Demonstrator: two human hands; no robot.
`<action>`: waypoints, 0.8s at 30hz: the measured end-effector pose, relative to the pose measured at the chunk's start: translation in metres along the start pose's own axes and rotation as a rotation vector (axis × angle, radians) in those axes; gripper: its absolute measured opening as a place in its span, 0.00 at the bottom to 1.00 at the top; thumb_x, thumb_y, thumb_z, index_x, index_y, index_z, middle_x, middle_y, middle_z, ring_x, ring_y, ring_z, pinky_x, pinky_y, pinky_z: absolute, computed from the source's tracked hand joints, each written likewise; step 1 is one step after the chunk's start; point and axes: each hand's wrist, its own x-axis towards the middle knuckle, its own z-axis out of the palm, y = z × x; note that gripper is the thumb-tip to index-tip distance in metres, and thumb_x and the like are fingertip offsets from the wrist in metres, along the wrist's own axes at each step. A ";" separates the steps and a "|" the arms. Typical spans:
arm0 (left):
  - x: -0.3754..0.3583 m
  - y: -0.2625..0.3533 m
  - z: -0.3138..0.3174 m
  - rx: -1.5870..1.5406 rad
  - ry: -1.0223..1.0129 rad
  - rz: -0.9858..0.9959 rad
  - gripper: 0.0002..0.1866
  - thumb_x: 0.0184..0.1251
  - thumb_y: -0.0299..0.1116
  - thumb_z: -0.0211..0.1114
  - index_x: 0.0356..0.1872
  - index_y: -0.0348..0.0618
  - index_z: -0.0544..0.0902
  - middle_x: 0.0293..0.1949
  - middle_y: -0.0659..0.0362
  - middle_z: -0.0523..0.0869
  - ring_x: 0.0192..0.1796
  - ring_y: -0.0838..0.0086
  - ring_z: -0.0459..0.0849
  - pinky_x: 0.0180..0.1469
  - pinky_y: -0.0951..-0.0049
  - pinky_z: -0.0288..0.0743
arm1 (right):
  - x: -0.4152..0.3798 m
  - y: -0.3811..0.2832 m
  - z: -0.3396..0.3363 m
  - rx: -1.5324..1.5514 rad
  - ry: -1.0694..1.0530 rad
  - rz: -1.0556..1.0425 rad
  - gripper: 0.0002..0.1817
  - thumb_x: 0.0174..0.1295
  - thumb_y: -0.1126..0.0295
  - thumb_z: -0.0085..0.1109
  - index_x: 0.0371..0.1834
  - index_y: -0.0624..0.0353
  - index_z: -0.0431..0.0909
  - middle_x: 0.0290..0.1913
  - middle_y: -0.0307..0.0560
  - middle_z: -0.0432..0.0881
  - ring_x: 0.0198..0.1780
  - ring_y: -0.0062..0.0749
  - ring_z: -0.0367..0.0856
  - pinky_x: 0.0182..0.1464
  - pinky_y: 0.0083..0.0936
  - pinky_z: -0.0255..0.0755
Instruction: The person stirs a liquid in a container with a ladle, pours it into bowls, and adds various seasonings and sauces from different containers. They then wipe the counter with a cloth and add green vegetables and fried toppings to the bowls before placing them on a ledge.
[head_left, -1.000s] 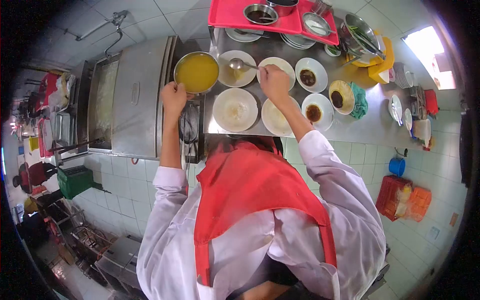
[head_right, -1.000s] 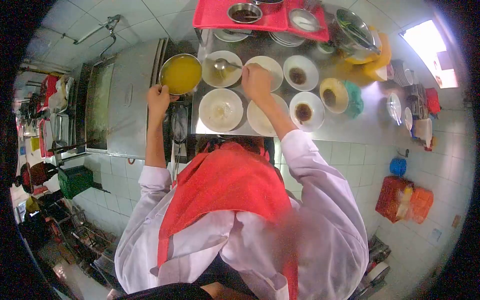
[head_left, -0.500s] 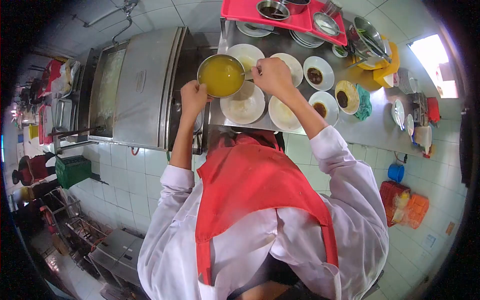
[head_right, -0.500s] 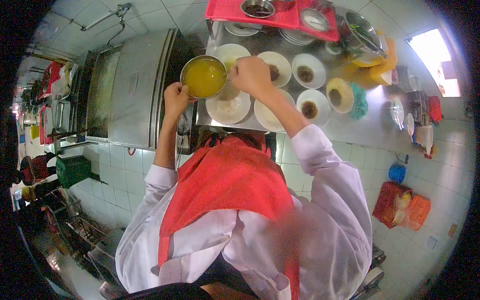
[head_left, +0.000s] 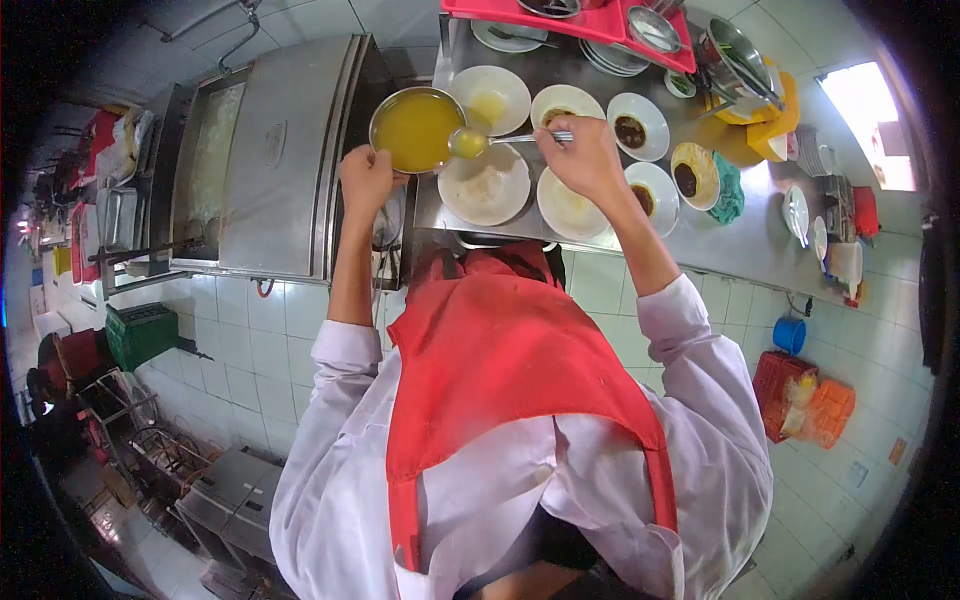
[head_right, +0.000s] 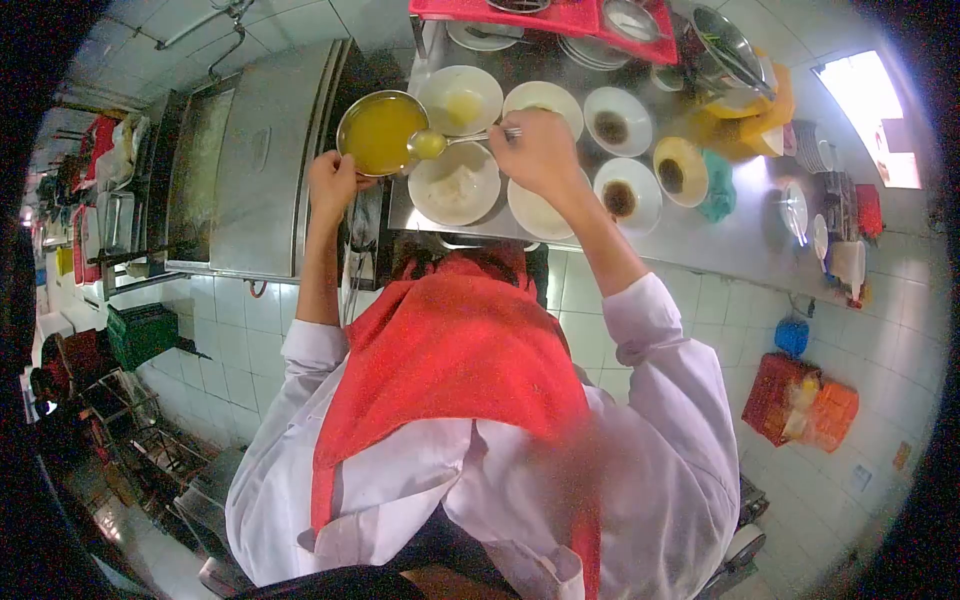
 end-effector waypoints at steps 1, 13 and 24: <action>0.001 0.000 -0.003 0.031 -0.004 0.007 0.12 0.65 0.25 0.53 0.24 0.28 0.73 0.23 0.46 0.82 0.25 0.61 0.88 0.25 0.67 0.83 | -0.005 -0.004 -0.003 0.002 -0.002 0.003 0.13 0.56 0.63 0.63 0.31 0.65 0.84 0.24 0.56 0.83 0.25 0.42 0.84 0.30 0.31 0.74; 0.004 0.002 -0.008 -0.008 0.013 0.040 0.13 0.64 0.26 0.52 0.24 0.25 0.76 0.23 0.44 0.84 0.25 0.63 0.88 0.25 0.70 0.83 | -0.081 0.007 0.021 0.155 0.402 -0.210 0.04 0.58 0.73 0.63 0.30 0.62 0.80 0.26 0.47 0.78 0.21 0.33 0.76 0.21 0.27 0.68; 0.002 0.016 0.022 0.151 -0.113 0.110 0.11 0.66 0.25 0.52 0.26 0.26 0.74 0.26 0.45 0.84 0.26 0.62 0.87 0.26 0.68 0.83 | -0.058 0.022 0.011 0.107 0.274 0.212 0.13 0.59 0.63 0.61 0.28 0.64 0.81 0.29 0.57 0.82 0.27 0.47 0.81 0.32 0.37 0.73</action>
